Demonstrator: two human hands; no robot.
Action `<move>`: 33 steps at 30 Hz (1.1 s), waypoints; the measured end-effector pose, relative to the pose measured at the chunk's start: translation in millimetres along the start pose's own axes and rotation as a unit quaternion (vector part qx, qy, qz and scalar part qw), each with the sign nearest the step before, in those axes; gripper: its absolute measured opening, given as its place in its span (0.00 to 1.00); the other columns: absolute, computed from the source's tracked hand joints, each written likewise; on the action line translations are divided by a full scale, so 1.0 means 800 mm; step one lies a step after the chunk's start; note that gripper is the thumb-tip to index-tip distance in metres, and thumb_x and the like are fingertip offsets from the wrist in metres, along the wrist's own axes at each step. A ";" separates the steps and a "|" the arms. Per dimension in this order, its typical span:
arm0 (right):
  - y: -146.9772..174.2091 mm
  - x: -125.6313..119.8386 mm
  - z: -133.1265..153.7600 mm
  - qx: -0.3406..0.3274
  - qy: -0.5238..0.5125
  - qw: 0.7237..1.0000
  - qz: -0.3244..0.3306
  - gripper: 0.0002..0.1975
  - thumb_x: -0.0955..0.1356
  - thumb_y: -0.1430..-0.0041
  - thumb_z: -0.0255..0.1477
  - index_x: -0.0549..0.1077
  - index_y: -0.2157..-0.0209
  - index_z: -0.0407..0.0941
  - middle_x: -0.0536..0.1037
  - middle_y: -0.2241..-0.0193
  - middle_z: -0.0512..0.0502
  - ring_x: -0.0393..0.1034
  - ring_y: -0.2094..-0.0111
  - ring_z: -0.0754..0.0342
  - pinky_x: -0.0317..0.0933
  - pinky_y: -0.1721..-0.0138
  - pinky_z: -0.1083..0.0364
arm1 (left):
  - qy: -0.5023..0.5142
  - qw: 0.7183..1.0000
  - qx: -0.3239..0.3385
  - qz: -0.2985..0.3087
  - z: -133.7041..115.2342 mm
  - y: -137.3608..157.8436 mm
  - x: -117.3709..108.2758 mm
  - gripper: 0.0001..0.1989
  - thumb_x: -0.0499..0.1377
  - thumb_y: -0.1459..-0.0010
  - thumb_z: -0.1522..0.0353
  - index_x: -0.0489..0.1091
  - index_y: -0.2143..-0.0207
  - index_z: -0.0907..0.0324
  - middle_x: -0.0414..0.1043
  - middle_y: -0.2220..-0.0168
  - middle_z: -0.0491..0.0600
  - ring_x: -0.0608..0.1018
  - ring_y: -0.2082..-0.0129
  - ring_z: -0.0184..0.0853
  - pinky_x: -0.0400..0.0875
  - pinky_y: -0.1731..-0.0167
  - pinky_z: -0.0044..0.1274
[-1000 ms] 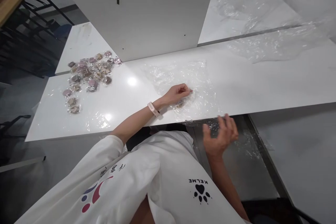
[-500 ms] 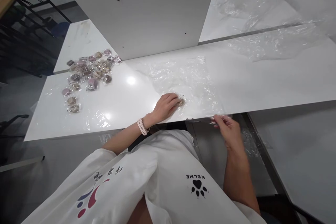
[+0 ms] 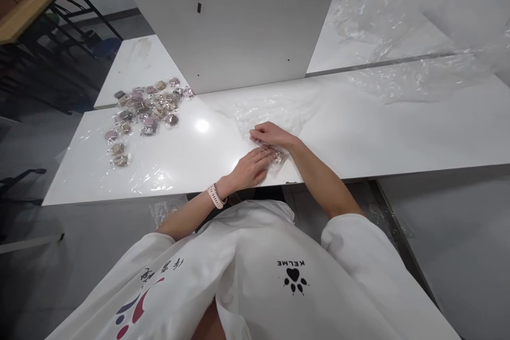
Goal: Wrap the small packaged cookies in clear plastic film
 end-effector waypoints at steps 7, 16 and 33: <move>0.002 -0.009 -0.027 0.003 -0.075 0.997 -0.016 0.31 0.61 0.38 0.58 0.79 0.60 0.45 0.80 0.59 0.41 0.73 0.58 0.49 0.67 0.51 0.49 | 0.014 0.999 0.011 0.043 -0.003 -0.003 -0.011 0.29 0.55 0.42 0.74 0.57 0.38 0.59 0.59 0.34 0.59 0.56 0.31 0.46 0.52 0.33 0.46; 0.119 -0.026 -0.049 -0.004 0.050 0.997 -0.061 0.29 0.73 0.46 0.46 0.72 0.43 0.58 0.70 0.39 0.50 0.62 0.38 0.41 0.57 0.37 0.41 | 0.118 0.987 -0.108 -0.007 0.033 -0.012 0.012 0.18 0.51 0.31 0.60 0.62 0.44 0.58 0.62 0.36 0.59 0.64 0.34 0.44 0.65 0.38 0.40; 0.019 -0.042 -0.041 -0.120 0.134 0.905 -0.384 0.07 0.68 0.47 0.30 0.76 0.67 0.44 0.76 0.67 0.46 0.69 0.68 0.53 0.67 0.63 0.51 | 0.063 0.994 -0.082 0.024 0.040 -0.027 0.017 0.30 0.60 0.39 0.58 0.59 0.38 0.61 0.65 0.39 0.61 0.66 0.38 0.50 0.63 0.40 0.44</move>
Point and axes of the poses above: each hand's wrist, its own y-axis away from the middle knuckle, its own x-axis out of the palm, z = x × y, the point moved 2 cm from there along -y, towards the middle knuckle
